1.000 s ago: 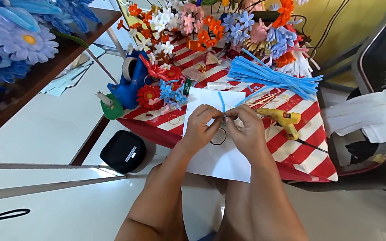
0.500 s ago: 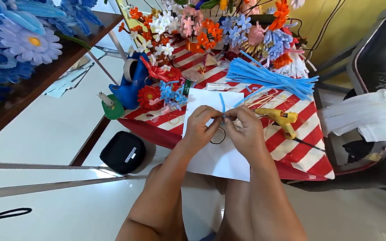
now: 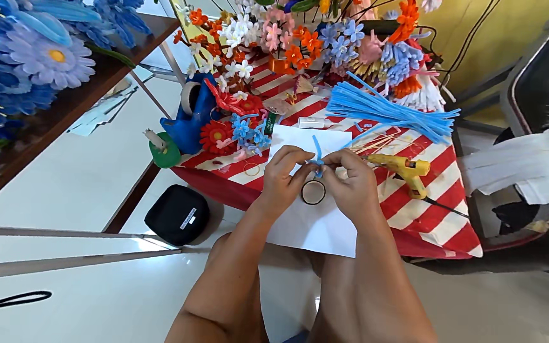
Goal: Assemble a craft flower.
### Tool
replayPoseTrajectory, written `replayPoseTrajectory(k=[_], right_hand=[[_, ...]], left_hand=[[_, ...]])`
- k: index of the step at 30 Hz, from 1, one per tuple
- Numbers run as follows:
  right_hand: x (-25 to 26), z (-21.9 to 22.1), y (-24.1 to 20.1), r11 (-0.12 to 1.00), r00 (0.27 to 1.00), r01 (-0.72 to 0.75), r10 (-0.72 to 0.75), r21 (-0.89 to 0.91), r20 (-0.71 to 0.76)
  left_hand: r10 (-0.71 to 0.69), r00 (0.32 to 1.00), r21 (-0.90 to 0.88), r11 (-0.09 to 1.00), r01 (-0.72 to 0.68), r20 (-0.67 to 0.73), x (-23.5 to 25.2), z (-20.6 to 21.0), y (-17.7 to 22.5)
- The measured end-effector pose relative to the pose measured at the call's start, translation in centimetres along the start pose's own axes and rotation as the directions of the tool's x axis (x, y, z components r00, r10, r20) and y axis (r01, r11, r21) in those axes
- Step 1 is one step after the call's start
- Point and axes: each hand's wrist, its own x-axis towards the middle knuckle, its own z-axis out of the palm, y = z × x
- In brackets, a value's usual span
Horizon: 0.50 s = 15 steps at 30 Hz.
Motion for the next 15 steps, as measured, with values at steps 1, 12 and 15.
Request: replayPoseTrajectory(k=[1,12,15], right_hand=[[0.0,0.1,0.1,0.999,1.000,-0.014,0.014,0.028,-0.002],[0.9,0.1,0.9,0.901,0.984,-0.165,0.177,0.402,0.009],[1.2,0.3,1.3,0.851,0.977,-0.185,0.213,0.492,-0.001]], left_hand=[[0.002,1.000,-0.023,1.000,-0.003,-0.007,-0.1,-0.1,-0.2],[-0.145,0.974,-0.057,0.989,0.137,-0.176,-0.5,-0.1,-2.3],[-0.147,0.978,-0.079,0.987,0.137,-0.145,-0.5,0.1,-2.3]])
